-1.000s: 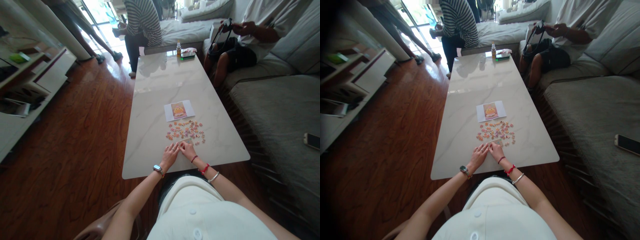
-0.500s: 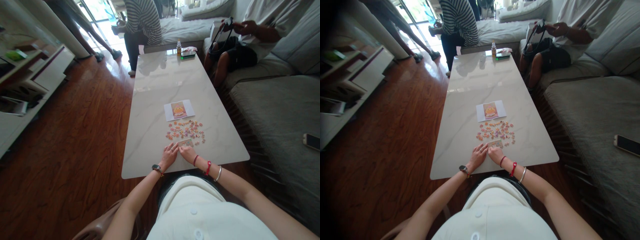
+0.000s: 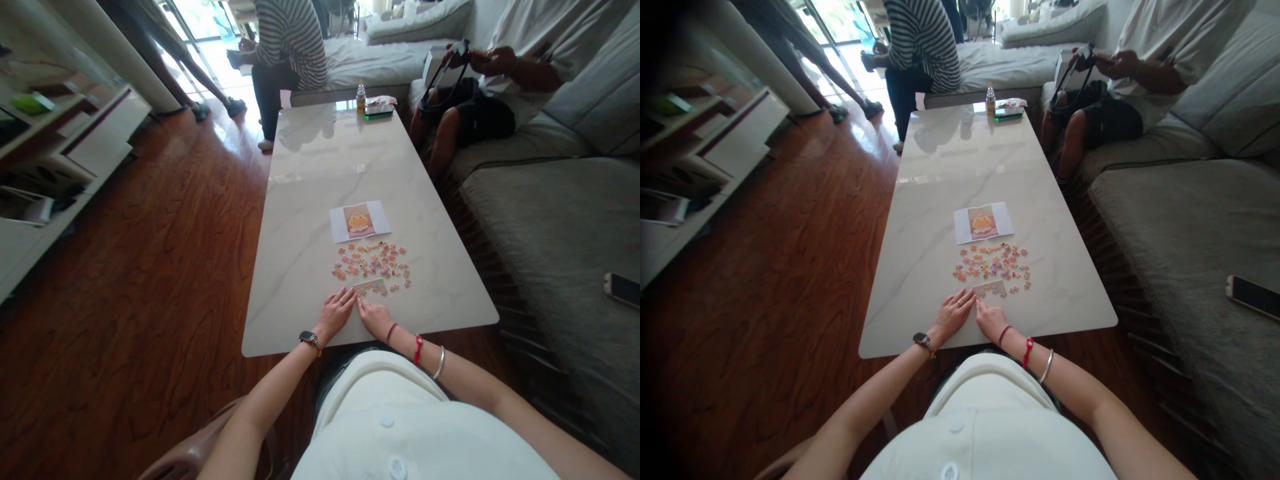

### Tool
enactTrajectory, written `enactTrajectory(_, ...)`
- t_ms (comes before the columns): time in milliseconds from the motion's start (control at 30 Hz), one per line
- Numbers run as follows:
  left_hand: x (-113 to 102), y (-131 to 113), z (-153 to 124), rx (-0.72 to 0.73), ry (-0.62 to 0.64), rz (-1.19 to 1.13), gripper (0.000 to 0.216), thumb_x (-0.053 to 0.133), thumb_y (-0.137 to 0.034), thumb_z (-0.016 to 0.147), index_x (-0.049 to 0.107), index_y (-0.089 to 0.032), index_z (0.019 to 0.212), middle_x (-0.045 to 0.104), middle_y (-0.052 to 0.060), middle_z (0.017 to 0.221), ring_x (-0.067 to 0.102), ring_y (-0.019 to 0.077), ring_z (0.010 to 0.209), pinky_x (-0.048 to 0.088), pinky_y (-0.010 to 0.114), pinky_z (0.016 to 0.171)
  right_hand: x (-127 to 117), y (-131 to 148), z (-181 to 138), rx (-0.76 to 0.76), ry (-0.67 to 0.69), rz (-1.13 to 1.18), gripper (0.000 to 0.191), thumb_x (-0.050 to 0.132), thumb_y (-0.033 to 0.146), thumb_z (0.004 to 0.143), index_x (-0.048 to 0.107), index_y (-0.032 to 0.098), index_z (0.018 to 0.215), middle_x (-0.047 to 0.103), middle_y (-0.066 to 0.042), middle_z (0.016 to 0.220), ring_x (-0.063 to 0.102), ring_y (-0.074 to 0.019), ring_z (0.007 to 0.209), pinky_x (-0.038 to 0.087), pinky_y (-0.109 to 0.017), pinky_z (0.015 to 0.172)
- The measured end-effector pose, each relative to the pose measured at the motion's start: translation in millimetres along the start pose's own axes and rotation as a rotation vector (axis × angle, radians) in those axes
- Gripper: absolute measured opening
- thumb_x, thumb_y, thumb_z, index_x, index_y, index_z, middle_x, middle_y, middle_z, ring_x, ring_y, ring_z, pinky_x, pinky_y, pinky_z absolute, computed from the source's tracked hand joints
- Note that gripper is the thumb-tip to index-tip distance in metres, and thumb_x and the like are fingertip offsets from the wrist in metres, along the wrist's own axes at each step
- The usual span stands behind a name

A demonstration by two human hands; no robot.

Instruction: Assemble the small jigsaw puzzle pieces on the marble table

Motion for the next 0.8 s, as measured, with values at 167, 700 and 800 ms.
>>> enactTrajectory(167, -4.4, 1.7, 7.2, -0.018, 0.02, -0.03, 0.029, 0.038, -0.019, 0.081, 0.052, -0.029, 0.104, 0.049, 0.0, 0.12, 0.04, 0.0156, 0.113, 0.033, 0.034, 0.09, -7.4, -24.4, 2.8, 0.019, -0.04, 0.255, 0.034, 0.037, 0.01, 0.076, 0.055, 0.014, 0.105, 0.061, -0.011, 0.093, 0.058, -0.016, 0.079, 0.045, -0.027, 0.069)
enactTrajectory(700, 14.4, -13.3, 13.7, -0.151, -0.01, 0.041, 0.047, 0.035, -0.031, 0.081, 0.029, -0.026, 0.127, 0.036, 0.004, 0.131, 0.023, 0.0229, 0.124, 0.027, 0.042, 0.095, -13.2, -163.0, -43.3, 0.325, -0.402, 0.165, 0.03, 0.042, 0.027, 0.079, 0.051, 0.02, 0.106, 0.05, -0.009, 0.102, 0.045, -0.0203, 0.093, 0.037, -0.034, 0.082)
enactTrajectory(800, 17.4, -17.3, 9.9, -0.171, 0.001, 0.074, 0.051, 0.034, -0.034, 0.081, 0.022, -0.024, 0.13, 0.03, 0.004, 0.134, 0.017, 0.0236, 0.126, 0.025, 0.043, 0.097, -11.4, -162.2, -32.8, 0.344, -0.388, 0.207, 0.019, 0.042, 0.025, 0.08, 0.056, 0.019, 0.091, 0.054, -0.008, 0.089, 0.047, -0.0191, 0.087, 0.038, -0.031, 0.078)
Point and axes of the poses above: each hand's wrist, its own z-axis towards the middle knuckle, its own x-axis out of the palm, y = z × x, the point moved 4 cm from there along z, towards the middle knuckle
